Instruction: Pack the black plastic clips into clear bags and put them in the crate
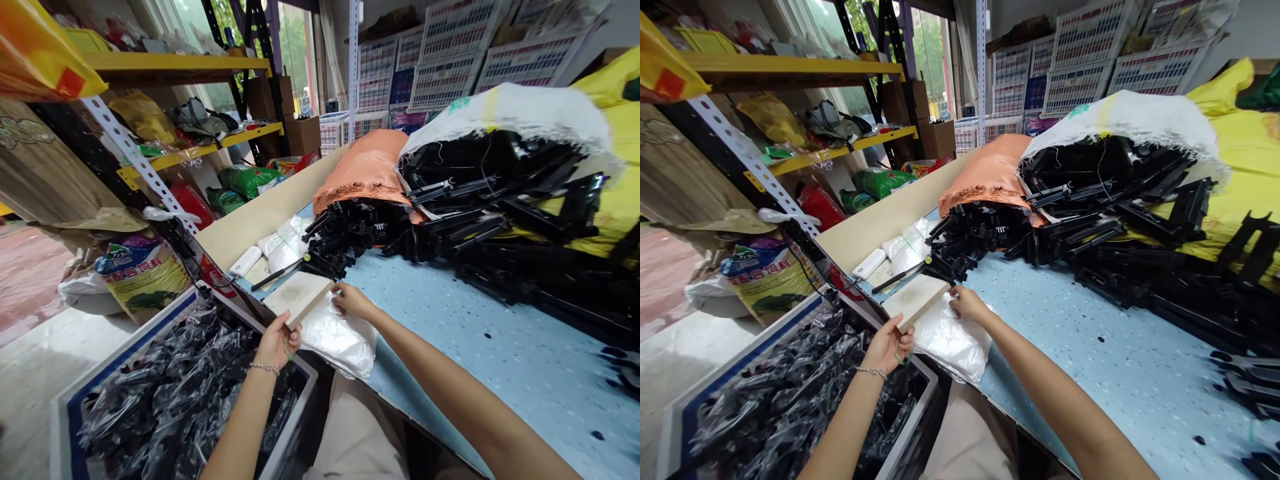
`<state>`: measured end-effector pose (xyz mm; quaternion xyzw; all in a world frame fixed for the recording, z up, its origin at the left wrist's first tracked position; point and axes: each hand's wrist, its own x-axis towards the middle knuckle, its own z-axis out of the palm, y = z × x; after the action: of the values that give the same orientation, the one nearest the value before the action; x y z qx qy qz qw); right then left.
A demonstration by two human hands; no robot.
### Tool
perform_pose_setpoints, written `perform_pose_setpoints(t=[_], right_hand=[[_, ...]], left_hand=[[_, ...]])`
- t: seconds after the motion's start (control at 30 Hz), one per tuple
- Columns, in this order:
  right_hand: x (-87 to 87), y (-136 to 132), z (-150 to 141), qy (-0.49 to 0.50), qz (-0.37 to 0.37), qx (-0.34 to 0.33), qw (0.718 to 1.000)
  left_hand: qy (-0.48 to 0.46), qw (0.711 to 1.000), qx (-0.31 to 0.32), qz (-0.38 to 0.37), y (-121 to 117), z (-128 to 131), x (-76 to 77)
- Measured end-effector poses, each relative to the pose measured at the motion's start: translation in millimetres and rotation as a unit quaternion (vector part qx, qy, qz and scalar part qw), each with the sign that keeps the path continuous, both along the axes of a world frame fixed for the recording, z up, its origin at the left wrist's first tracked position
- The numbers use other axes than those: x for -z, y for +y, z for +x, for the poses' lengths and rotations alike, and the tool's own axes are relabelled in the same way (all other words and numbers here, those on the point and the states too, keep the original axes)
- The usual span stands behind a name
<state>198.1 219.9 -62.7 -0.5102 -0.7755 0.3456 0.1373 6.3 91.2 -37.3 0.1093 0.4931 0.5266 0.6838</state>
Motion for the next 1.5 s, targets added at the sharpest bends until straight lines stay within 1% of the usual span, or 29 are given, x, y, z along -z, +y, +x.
perform_pose_setpoints(t=[0.17, 0.27, 0.37, 0.47, 0.57, 0.67, 0.8, 0.93, 1.03, 1.13, 1.27, 1.37, 1.43, 1.5], right_hand=[[-8.5, 9, 10, -0.041, 0.034, -0.025, 0.998], [-20.5, 20, 6, -0.066, 0.080, -0.009, 0.995], [-35.1, 34, -12, -0.089, 0.127, 0.019, 0.988], [-44.2, 49, -38, -0.115, 0.145, 0.013, 0.983], [-43.5, 64, -53, -0.157, 0.124, 0.002, 0.980], [-38.5, 78, -48, -0.186, 0.104, -0.018, 0.977], [-33.8, 90, -21, -0.196, 0.094, -0.059, 0.974], [-29.2, 92, 13, -0.193, 0.088, -0.084, 0.974], [-26.4, 88, 46, -0.193, 0.086, -0.098, 0.973], [-26.6, 80, 88, -0.199, 0.087, -0.102, 0.971], [-27.6, 73, 147, -0.223, 0.086, -0.081, 0.968], [-23.9, 71, 190, -0.256, 0.074, -0.056, 0.962], [-20.8, 67, 214, -0.283, 0.072, -0.030, 0.956], [-20.2, 60, 228, -0.317, 0.085, 0.020, 0.944]], left_hand=[[0.144, 0.988, 0.022, -0.040, -16, 8, 27.8], [0.214, 0.975, 0.034, -0.055, -19, 6, 37.2], [0.259, 0.962, 0.050, -0.071, -20, 4, 41.9], [0.281, 0.953, 0.070, -0.093, -21, 7, 44.6], [0.260, 0.958, 0.060, -0.106, -16, 12, 43.9], [0.239, 0.965, 0.036, -0.107, -8, 16, 40.5], [0.238, 0.964, 0.033, -0.111, 1, 15, 36.3], [0.234, 0.965, 0.044, -0.114, 4, 12, 34.0], [0.227, 0.966, 0.053, -0.116, 8, 9, 33.2], [0.217, 0.967, 0.062, -0.116, 16, 6, 33.9], [0.204, 0.971, 0.059, -0.112, 24, 3, 36.1], [0.196, 0.972, 0.055, -0.114, 26, 3, 37.2], [0.190, 0.973, 0.055, -0.118, 26, 3, 37.4], [0.181, 0.974, 0.057, -0.120, 26, 2, 37.3]])
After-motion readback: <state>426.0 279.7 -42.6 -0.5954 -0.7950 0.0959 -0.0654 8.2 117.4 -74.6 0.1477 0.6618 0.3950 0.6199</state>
